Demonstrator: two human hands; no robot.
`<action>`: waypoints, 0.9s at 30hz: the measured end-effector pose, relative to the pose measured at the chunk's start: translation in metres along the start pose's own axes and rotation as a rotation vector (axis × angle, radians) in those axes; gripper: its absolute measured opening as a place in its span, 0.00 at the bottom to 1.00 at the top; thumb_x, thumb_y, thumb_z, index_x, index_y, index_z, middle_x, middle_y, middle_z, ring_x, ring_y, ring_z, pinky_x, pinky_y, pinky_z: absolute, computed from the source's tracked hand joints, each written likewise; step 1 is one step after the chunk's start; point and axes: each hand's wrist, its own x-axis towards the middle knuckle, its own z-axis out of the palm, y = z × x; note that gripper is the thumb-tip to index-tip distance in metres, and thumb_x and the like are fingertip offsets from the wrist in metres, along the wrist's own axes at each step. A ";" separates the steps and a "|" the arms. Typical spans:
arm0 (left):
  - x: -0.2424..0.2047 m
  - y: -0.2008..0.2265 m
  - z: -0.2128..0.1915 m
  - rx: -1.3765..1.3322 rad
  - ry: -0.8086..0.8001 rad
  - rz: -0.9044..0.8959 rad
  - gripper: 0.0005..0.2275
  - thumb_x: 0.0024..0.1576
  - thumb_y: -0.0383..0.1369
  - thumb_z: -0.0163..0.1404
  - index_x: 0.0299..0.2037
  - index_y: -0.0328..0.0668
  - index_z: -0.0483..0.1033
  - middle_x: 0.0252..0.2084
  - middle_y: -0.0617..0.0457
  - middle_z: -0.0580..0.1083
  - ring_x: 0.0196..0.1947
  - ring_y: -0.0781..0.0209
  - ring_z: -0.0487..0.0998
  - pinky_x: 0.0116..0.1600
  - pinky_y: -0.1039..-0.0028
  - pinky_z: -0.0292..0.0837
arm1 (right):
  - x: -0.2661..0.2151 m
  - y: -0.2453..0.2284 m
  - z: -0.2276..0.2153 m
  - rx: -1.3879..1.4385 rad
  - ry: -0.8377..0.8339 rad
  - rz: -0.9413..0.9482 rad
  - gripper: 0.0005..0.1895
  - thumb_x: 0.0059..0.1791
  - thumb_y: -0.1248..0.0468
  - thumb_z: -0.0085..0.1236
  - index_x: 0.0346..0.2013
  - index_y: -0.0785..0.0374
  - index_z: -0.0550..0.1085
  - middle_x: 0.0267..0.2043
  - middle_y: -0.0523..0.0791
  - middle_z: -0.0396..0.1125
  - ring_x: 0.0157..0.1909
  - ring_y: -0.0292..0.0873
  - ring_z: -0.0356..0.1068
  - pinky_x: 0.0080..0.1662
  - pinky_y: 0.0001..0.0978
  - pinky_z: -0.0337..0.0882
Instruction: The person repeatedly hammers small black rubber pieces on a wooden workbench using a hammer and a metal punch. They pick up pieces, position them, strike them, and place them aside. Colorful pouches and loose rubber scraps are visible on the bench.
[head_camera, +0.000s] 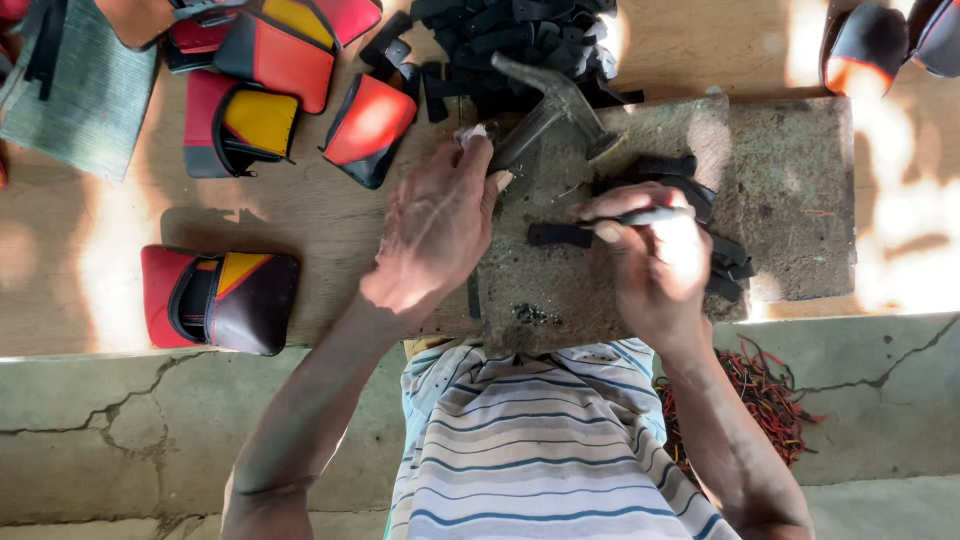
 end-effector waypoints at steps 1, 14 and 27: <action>0.000 0.001 0.001 0.108 0.044 0.041 0.08 0.64 0.28 0.48 0.50 0.36 0.71 0.41 0.43 0.69 0.32 0.54 0.73 0.29 0.66 0.72 | -0.003 -0.001 -0.003 0.052 0.022 0.031 0.03 0.61 0.76 0.51 0.50 0.71 0.70 0.47 0.52 0.70 0.49 0.45 0.76 0.52 0.32 0.77; -0.005 0.050 0.004 0.131 -0.166 0.393 0.16 0.48 0.20 0.55 0.47 0.35 0.71 0.40 0.49 0.70 0.45 0.52 0.70 0.53 0.60 0.66 | -0.022 -0.001 0.000 0.030 -0.035 -0.057 0.14 0.49 0.76 0.59 0.44 0.70 0.65 0.42 0.51 0.73 0.44 0.49 0.77 0.47 0.36 0.79; 0.059 0.068 0.020 0.010 -0.071 0.588 0.15 0.56 0.26 0.58 0.53 0.35 0.73 0.43 0.47 0.74 0.47 0.52 0.75 0.48 0.65 0.74 | -0.024 -0.003 -0.005 0.032 -0.046 0.045 0.12 0.49 0.71 0.65 0.44 0.67 0.71 0.39 0.51 0.74 0.42 0.47 0.78 0.45 0.34 0.78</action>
